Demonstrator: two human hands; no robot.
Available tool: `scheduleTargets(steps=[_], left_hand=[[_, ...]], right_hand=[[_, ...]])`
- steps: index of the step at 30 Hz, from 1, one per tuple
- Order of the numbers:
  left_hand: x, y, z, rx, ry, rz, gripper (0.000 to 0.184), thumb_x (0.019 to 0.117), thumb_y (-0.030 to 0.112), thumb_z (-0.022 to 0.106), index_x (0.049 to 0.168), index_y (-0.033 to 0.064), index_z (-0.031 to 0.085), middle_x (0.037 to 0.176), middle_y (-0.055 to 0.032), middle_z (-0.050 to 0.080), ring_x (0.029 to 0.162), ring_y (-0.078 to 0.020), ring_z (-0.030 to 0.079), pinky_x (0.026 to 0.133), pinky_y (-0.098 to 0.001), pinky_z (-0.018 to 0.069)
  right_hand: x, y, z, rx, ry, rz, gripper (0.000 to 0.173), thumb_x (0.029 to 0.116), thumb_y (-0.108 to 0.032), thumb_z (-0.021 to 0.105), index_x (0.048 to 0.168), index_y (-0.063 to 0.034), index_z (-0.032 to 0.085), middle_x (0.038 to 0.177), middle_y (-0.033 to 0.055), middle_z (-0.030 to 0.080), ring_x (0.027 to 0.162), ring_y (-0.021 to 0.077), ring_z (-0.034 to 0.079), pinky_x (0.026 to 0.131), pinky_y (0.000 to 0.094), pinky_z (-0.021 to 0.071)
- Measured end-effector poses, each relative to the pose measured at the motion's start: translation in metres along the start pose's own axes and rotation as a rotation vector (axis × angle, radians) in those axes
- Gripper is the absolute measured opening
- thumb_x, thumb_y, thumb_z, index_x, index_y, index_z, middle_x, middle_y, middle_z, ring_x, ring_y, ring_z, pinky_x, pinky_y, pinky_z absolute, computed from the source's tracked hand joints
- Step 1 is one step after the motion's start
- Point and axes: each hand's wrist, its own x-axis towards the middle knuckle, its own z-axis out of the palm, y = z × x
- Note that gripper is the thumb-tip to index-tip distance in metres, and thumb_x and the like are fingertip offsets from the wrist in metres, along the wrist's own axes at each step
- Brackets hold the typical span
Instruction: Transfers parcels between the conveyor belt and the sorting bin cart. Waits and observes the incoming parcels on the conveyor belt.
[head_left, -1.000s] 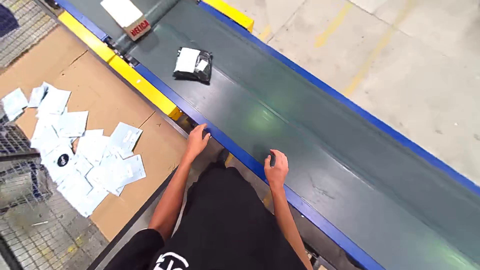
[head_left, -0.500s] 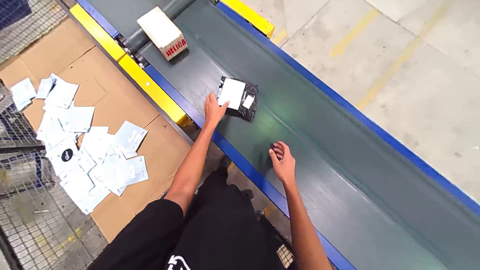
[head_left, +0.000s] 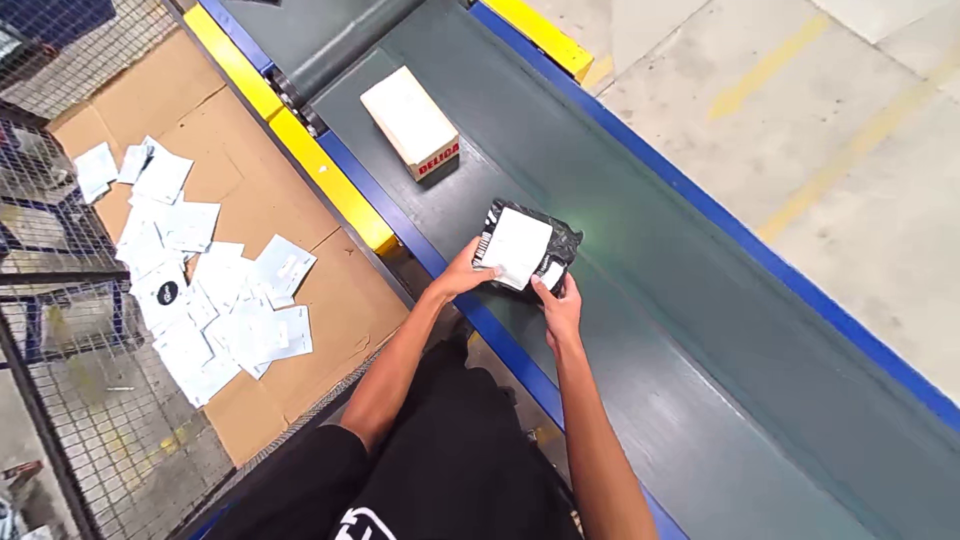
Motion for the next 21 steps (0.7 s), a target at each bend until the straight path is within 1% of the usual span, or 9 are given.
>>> scheduleTargets(steps=[4, 6, 8, 10, 13, 15, 17, 19, 21], left_hand=[[0.012, 0.066, -0.045, 0.114, 0.254, -0.008, 0.070, 0.0910, 0.026, 0.079, 0.147, 0.0020, 0.044, 0.126, -0.0155, 0.068, 0.113, -0.0221, 0.069, 0.099, -0.0435, 0.0582], [0.023, 0.097, -0.073, 0.164, 0.331, 0.002, 0.066, 0.0931, 0.032, 0.077, 0.146, 0.0060, 0.047, 0.125, -0.0138, 0.069, 0.110, -0.0237, 0.070, 0.096, -0.0465, 0.0592], [0.042, 0.123, -0.100, 0.221, 0.358, 0.046, 0.061, 0.0932, 0.031, 0.076, 0.141, 0.0013, 0.052, 0.120, -0.0145, 0.071, 0.106, -0.0232, 0.072, 0.095, -0.0452, 0.0606], [0.064, 0.135, -0.122, 0.320, 0.355, 0.072, 0.062, 0.0906, 0.032, 0.079, 0.137, -0.0010, 0.054, 0.120, -0.0142, 0.071, 0.107, -0.0210, 0.072, 0.096, -0.0429, 0.0604], [0.094, 0.124, -0.147, 0.546, 0.294, 0.004, 0.077, 0.0822, 0.046, 0.083, 0.142, 0.0058, 0.056, 0.150, -0.0161, 0.050, 0.135, -0.0250, 0.053, 0.111, -0.0471, 0.0481], [0.107, 0.110, -0.140, 0.607, 0.219, -0.027, 0.078, 0.0815, 0.048, 0.084, 0.142, 0.0069, 0.055, 0.148, -0.0174, 0.054, 0.131, -0.0260, 0.058, 0.107, -0.0476, 0.0524], [0.108, 0.091, -0.122, 0.617, 0.201, -0.077, 0.086, 0.0792, 0.049, 0.085, 0.146, 0.0068, 0.050, 0.147, -0.0167, 0.054, 0.129, -0.0262, 0.059, 0.108, -0.0495, 0.0508], [0.104, 0.080, -0.100, 0.633, 0.222, -0.044, 0.096, 0.0723, 0.046, 0.090, 0.145, 0.0048, 0.043, 0.135, -0.0195, 0.061, 0.120, -0.0282, 0.064, 0.101, -0.0507, 0.0551], [0.103, 0.078, -0.085, 0.615, 0.135, -0.065, 0.116, 0.0678, 0.042, 0.093, 0.157, 0.0109, 0.026, 0.147, -0.0185, 0.053, 0.129, -0.0287, 0.059, 0.104, -0.0501, 0.0536]], right_hand=[[0.021, -0.063, 0.052, 0.055, -0.226, -0.195, 0.077, 0.0869, -0.025, 0.081, 0.148, 0.0022, 0.043, 0.134, 0.0144, 0.063, 0.122, 0.0159, 0.063, 0.103, 0.0329, 0.0550], [0.035, -0.095, 0.075, 0.042, -0.315, -0.218, 0.067, 0.0908, -0.022, 0.077, 0.147, -0.0028, 0.046, 0.131, 0.0116, 0.065, 0.119, 0.0158, 0.064, 0.102, 0.0349, 0.0555], [0.051, -0.116, 0.094, 0.001, -0.368, -0.208, 0.059, 0.0960, -0.028, 0.072, 0.147, -0.0103, 0.049, 0.132, 0.0088, 0.064, 0.117, 0.0167, 0.065, 0.099, 0.0386, 0.0558], [0.064, -0.118, 0.106, -0.056, -0.368, -0.176, 0.056, 0.0989, -0.037, 0.067, 0.148, -0.0158, 0.049, 0.141, 0.0086, 0.058, 0.122, 0.0198, 0.061, 0.099, 0.0435, 0.0535], [0.078, -0.092, 0.110, -0.180, -0.283, -0.175, 0.054, 0.0956, -0.042, 0.068, 0.141, -0.0140, 0.058, 0.162, 0.0107, 0.037, 0.143, 0.0269, 0.042, 0.109, 0.0522, 0.0441], [0.082, -0.070, 0.097, -0.177, -0.223, -0.157, 0.051, 0.0927, -0.043, 0.071, 0.134, -0.0136, 0.063, 0.167, 0.0126, 0.025, 0.152, 0.0303, 0.027, 0.116, 0.0554, 0.0355], [0.066, -0.049, 0.074, -0.034, -0.164, -0.056, 0.055, 0.0907, -0.039, 0.075, 0.136, -0.0135, 0.057, 0.164, 0.0131, 0.030, 0.149, 0.0274, 0.034, 0.112, 0.0492, 0.0440], [0.042, -0.032, 0.051, 0.183, -0.116, 0.070, 0.076, 0.0904, -0.032, 0.078, 0.151, -0.0151, 0.037, 0.159, 0.0129, 0.037, 0.136, 0.0298, 0.051, 0.098, 0.0494, 0.0578], [0.016, -0.022, 0.033, 0.340, -0.113, 0.149, 0.088, 0.0948, -0.026, 0.073, 0.161, -0.0182, 0.016, 0.162, 0.0133, 0.033, 0.133, 0.0321, 0.055, 0.092, 0.0516, 0.0610]])
